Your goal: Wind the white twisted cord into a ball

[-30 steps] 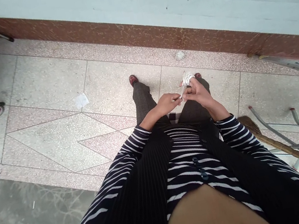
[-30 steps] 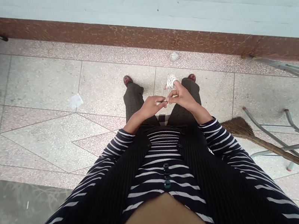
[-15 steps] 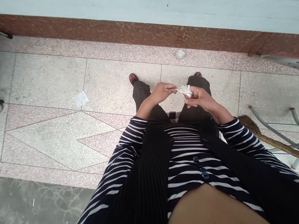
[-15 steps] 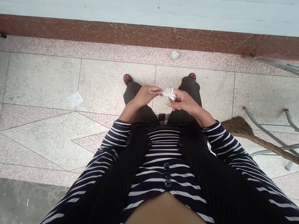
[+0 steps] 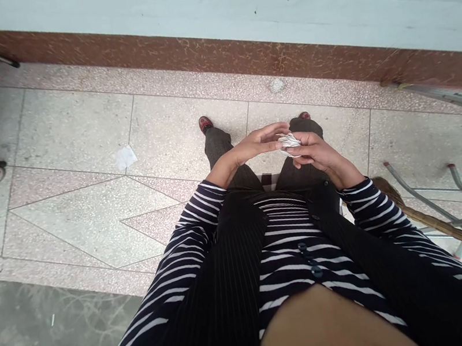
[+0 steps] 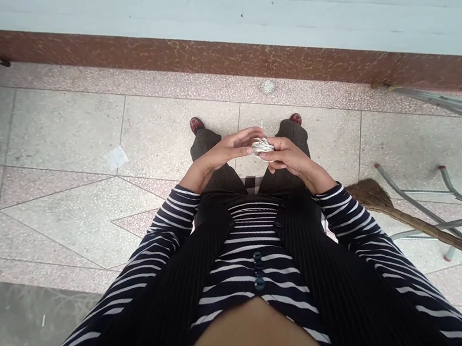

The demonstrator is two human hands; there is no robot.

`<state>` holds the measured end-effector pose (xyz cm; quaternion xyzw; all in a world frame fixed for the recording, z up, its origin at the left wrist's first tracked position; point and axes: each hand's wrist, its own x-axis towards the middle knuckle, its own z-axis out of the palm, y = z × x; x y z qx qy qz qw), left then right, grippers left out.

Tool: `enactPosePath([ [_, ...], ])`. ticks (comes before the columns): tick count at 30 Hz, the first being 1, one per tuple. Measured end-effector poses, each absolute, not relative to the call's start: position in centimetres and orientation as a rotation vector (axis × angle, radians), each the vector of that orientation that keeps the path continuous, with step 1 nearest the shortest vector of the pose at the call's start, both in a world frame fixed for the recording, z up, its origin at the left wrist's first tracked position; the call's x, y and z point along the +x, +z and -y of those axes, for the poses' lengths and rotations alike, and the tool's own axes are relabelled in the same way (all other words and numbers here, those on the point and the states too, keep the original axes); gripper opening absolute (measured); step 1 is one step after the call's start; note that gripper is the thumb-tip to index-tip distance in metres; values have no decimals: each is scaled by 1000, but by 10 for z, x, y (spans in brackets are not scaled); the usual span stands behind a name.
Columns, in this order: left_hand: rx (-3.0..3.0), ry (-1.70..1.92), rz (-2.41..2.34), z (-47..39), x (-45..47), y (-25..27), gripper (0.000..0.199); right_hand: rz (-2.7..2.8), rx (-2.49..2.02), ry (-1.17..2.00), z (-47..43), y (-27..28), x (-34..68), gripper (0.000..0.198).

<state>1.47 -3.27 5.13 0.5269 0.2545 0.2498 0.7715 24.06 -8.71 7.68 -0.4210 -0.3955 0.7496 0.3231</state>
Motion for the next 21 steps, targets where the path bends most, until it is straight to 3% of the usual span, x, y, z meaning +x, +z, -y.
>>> enactPosePath([
  [8, 995, 592, -690, 38, 30, 31, 59, 1005, -1145, 1990, 88, 82, 243, 51],
  [16, 1079, 743, -886, 44, 36, 27, 56, 980, -1315, 1597, 86, 59, 236, 57],
  [21, 1264, 836, -1028, 47, 40, 29, 44, 1000, -1336, 1405, 88, 55, 233, 65],
])
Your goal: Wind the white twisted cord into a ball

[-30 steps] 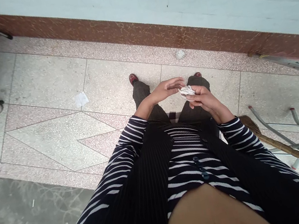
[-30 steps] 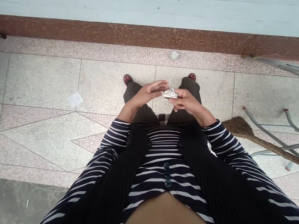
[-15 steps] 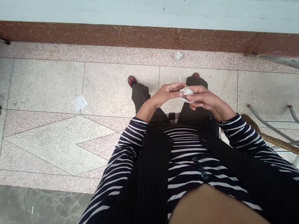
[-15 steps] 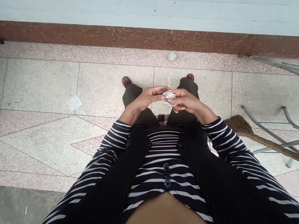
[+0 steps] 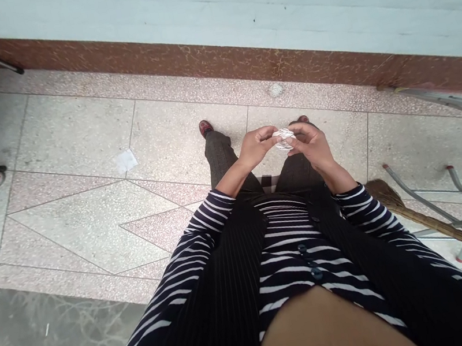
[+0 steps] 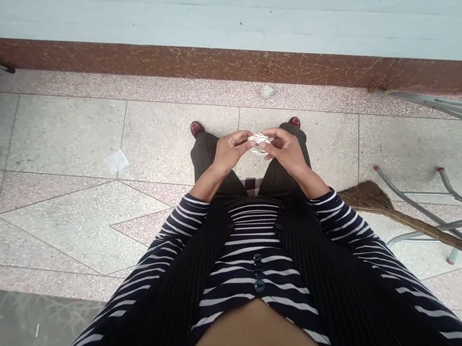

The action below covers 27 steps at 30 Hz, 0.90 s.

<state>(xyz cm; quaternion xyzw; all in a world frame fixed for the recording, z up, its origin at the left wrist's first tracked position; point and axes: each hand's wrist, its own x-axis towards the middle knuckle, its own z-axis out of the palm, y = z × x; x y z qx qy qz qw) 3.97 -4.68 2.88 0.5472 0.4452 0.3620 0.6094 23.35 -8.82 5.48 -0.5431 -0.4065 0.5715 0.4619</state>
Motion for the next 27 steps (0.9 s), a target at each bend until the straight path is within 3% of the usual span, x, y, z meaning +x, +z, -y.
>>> enactPosePath([
  [4, 1465, 823, -1165, 54, 35, 40, 29, 931, -1317, 1581, 89, 56, 236, 79],
  [8, 1676, 803, -1174, 60, 28, 42, 28, 834, -1288, 1806, 90, 52, 235, 85],
  [19, 1875, 723, -1066, 65, 16, 30, 34, 811, -1366, 1448, 92, 36, 232, 63],
  [24, 2090, 513, -1012, 57, -9, 40, 10, 827, -1384, 1326, 87, 28, 243, 55],
  [27, 2158, 469, -970, 54, -13, 49, 16, 831, -1380, 1293, 84, 22, 245, 54],
])
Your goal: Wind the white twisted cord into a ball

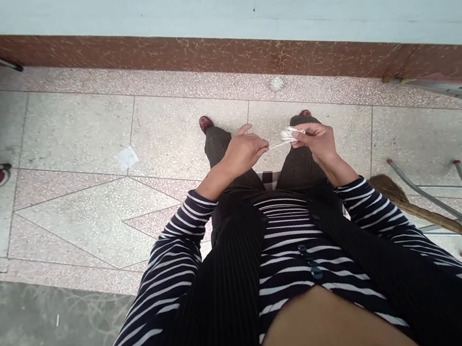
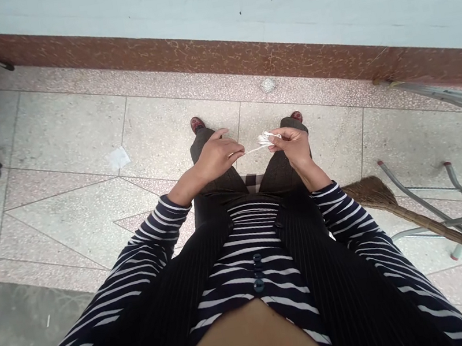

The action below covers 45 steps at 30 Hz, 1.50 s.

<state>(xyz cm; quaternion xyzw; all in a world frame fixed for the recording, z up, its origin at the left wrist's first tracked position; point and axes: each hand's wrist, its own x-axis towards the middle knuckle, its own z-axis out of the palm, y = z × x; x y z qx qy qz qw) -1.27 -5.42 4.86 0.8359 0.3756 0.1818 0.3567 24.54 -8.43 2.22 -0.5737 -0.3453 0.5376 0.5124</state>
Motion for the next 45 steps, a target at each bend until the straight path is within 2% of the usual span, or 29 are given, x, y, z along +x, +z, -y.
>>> enactPosePath([
  [2, 2140, 386, -947, 54, -10, 51, 5, 822, -1375, 1276, 82, 20, 246, 56],
  [4, 2104, 263, -955, 55, -6, 50, 19, 810, -1372, 1260, 78, 20, 248, 58],
  [7, 2132, 156, -976, 58, -4, 48, 15, 820, -1350, 1229, 68, 23, 251, 61],
  [11, 2330, 334, -940, 57, -7, 58, 25, 891, -1315, 1154, 62, 23, 246, 69],
  [17, 2442, 562, -982, 29, -9, 67, 33, 992, -1298, 1334, 100, 30, 218, 50],
  [29, 2012, 640, -910, -1, 22, 35, 35, 761, -1225, 1290, 123, 53, 205, 53],
  [34, 1691, 709, -863, 23, 43, 18, 32, 740, -1103, 1337, 127, 76, 205, 44],
  [37, 1587, 671, -840, 53, 54, 11, 37, 765, -1047, 1394, 114, 73, 213, 43],
  [41, 1800, 561, -895, 82, 51, 20, 41, 973, -1194, 1127, 88, 46, 228, 42],
  [43, 2032, 504, -977, 83, 42, 28, 35, 1096, -1321, 993, 79, 30, 232, 43],
  [45, 2242, 455, -1025, 74, 32, 36, 29, 1184, -1386, 1004, 78, 18, 232, 44],
])
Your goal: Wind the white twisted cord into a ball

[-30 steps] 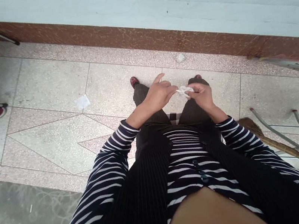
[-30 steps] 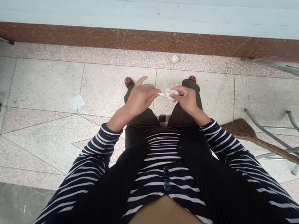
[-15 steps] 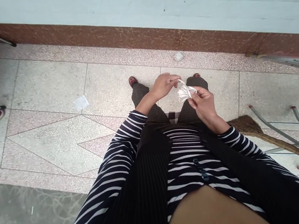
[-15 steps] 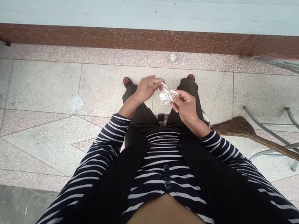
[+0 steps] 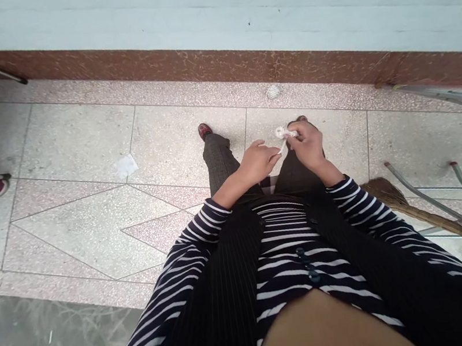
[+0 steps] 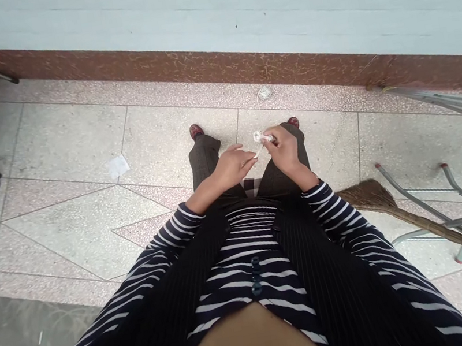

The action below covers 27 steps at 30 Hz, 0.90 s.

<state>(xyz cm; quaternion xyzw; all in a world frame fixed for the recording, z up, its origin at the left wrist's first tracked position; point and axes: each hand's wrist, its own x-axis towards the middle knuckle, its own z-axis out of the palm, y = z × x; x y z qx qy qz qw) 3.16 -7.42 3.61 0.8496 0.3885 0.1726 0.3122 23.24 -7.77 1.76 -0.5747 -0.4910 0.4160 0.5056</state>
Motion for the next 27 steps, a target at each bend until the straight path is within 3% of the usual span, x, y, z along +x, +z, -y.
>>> enactPosePath([
  [8, 2329, 558, -972, 31, 12, 35, 32, 1207, -1230, 1534, 113, 42, 233, 58],
  [11, 2199, 550, -1032, 46, 25, 16, 29, 1120, -1192, 1531, 107, 56, 242, 54],
  [17, 2197, 354, -965, 89, 35, 5, 29, 993, -1403, 1134, 66, 32, 256, 37],
  [21, 2287, 472, -1002, 82, 15, 24, 30, 1134, -1427, 1355, 80, 17, 245, 30],
  [24, 2296, 489, -1030, 66, 6, 28, 29, 1200, -1363, 1636, 104, 21, 233, 38],
  [27, 2193, 479, -1042, 60, 12, 19, 25, 1121, -1310, 1706, 115, 33, 232, 50],
])
